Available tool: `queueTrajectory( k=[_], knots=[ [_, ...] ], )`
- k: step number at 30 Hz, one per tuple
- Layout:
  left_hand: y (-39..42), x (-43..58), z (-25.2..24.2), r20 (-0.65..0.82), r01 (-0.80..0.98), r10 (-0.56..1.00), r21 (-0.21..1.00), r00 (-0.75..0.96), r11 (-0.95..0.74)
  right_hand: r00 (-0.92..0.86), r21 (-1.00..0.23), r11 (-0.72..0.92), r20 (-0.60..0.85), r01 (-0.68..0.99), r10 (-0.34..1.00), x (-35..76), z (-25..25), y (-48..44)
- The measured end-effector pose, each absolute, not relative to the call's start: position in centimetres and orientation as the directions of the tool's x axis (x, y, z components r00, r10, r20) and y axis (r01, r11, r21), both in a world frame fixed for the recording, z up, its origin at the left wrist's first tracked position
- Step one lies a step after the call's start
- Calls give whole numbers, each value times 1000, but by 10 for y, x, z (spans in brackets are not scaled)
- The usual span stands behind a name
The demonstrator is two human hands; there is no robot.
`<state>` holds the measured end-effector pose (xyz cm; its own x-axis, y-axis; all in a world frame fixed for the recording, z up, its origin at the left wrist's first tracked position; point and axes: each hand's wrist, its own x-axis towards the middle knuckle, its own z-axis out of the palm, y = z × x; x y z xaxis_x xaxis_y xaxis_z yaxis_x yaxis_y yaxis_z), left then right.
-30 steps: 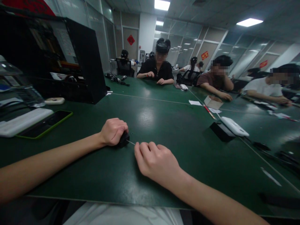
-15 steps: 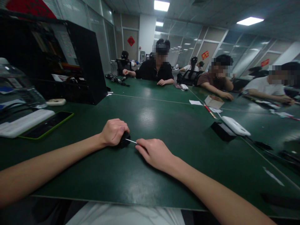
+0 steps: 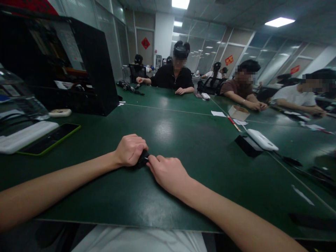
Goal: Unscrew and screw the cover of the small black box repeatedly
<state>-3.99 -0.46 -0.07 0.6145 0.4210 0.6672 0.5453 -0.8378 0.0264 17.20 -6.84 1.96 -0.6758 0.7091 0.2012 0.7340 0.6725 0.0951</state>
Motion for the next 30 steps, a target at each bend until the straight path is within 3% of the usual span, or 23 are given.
queueTrajectory(
  k=[3,9,15,21,26,30],
  knots=[
    [-4,-41,-1,663,539,412,15,625,-842,-673,45,680,199,732,712,173,20,-66],
    [-4,-41,1,668,510,359,-35,651,-859,-704,115,695,158,710,693,181,34,-68],
    [2,-53,2,581,491,377,-45,721,-870,-668,-83,677,118,731,735,184,40,-65],
    [7,-57,-4,629,498,391,7,672,-867,-639,-213,646,110,733,761,180,37,-63],
    [4,-54,-4,672,487,349,-20,653,-873,-623,-335,620,113,709,774,173,38,-69],
    [4,-53,-4,677,487,351,-13,647,-873,-626,-333,624,115,707,771,175,43,-67]
  ],
)
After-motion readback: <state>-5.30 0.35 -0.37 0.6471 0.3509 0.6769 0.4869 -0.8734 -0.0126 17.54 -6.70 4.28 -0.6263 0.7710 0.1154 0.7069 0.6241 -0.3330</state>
